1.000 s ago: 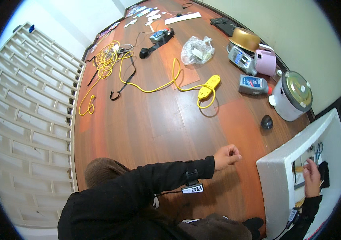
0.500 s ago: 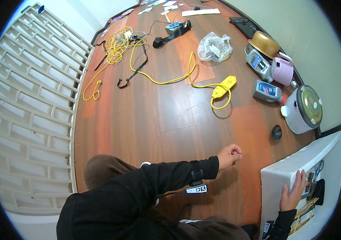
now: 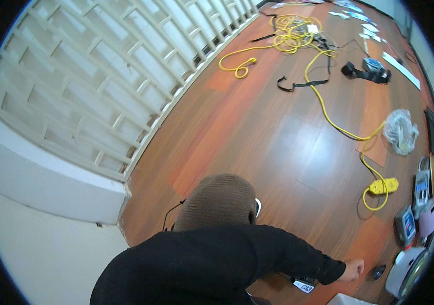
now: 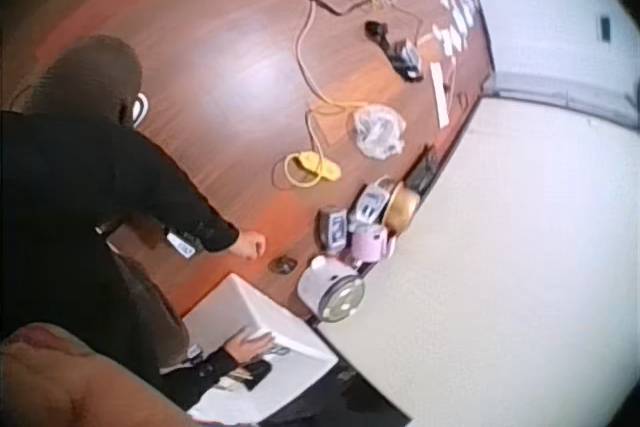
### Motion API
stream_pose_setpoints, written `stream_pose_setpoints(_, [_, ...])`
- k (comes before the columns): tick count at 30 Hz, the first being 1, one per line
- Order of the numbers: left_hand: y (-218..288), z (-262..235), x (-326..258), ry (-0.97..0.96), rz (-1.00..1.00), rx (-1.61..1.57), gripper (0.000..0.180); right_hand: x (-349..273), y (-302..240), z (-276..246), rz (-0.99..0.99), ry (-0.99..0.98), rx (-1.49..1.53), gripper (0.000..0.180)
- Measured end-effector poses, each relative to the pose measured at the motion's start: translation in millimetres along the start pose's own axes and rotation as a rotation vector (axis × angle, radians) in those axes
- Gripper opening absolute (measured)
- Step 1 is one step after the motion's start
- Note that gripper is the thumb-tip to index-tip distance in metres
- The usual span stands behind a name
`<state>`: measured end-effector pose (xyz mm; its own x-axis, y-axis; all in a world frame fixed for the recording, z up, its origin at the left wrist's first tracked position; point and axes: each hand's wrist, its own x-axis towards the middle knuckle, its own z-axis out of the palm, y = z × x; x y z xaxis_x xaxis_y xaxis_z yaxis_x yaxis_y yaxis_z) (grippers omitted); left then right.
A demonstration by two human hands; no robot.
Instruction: The person retrieves a black strap from a white storage box and then folds and rolls it into a compact coil on a wooden table. They repeatedly adjust the strap to tighten the roll and hold the finished coil in both hands.
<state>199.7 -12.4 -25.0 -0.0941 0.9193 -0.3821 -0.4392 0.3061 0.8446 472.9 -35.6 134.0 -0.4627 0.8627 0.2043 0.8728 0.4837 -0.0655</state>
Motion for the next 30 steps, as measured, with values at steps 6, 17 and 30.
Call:
stream_pose_setpoints(6, [19, 41, 12, 0.044, 0.163, -0.039, 0.004, -3, 3, 12, -0.023, 0.007, -0.016, 0.075])
stream_pose_setpoints(17, [187, 26, -10, -0.333, 0.358, -0.308, 0.011, 81, 2, -31, 0.327, -0.684, -0.252, 0.067])
stream_pose_setpoints(30, [336, -148, 20, 0.211, 0.712, -0.006, 0.008, 366, -99, -109, -0.023, -0.516, 0.060, 0.049])
